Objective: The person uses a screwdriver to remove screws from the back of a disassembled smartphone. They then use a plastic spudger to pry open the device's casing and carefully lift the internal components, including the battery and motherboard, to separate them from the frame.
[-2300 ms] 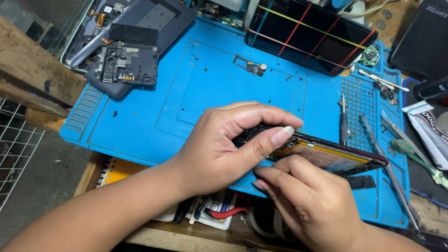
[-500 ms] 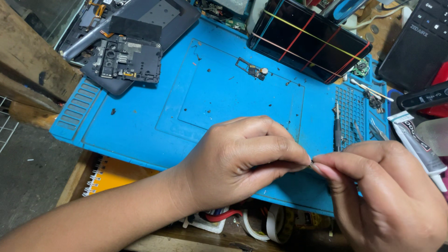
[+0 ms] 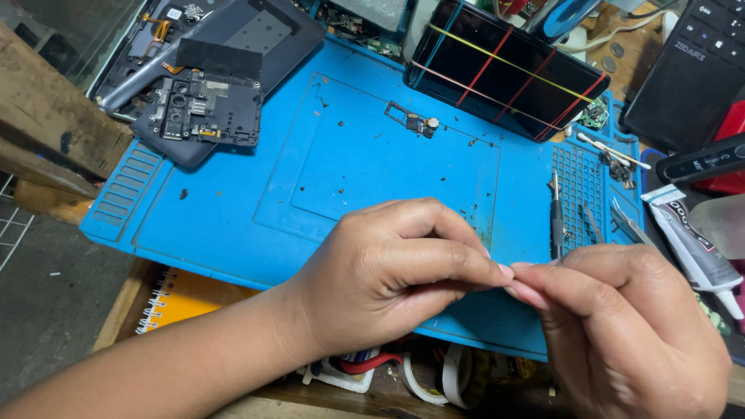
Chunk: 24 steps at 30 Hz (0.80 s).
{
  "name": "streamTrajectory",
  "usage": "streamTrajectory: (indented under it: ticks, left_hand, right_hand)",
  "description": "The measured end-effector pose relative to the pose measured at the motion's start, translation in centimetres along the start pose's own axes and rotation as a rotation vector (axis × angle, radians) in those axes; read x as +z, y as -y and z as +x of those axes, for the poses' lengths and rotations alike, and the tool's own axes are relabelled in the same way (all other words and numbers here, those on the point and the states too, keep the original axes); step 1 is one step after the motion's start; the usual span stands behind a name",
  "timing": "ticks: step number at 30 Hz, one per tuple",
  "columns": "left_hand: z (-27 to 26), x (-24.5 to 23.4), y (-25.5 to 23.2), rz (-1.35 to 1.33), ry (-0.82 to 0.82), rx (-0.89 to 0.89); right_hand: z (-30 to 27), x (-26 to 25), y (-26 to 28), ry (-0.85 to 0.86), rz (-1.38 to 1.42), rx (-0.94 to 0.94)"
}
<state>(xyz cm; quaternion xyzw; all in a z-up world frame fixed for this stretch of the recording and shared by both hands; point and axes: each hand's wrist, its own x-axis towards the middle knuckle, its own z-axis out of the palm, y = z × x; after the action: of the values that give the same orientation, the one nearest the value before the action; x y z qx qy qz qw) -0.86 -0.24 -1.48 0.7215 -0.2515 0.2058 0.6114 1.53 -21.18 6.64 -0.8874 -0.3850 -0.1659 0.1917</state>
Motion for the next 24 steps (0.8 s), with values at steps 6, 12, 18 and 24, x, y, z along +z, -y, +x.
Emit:
streamTrajectory:
  ticks: [6, 12, 18, 24]
  left_hand:
    - [0.3, -0.4, -0.2, 0.003, 0.041, -0.013]
    - [0.6, -0.2, -0.4, -0.011, 0.046, -0.006]
    - [0.9, -0.2, -0.5, 0.022, 0.049, -0.008]
    - [0.8, -0.2, -0.6, -0.018, 0.043, -0.039]
  right_hand:
    - [-0.6, -1.5, -2.6, 0.06, 0.065, 0.067]
    - [-1.4, -1.6, -3.3, 0.054, 0.196, 0.011]
    - [-1.4, -0.5, -2.7, 0.015, 0.141, -0.077]
    - [-1.6, -0.1, -2.1, -0.009, 0.115, -0.043]
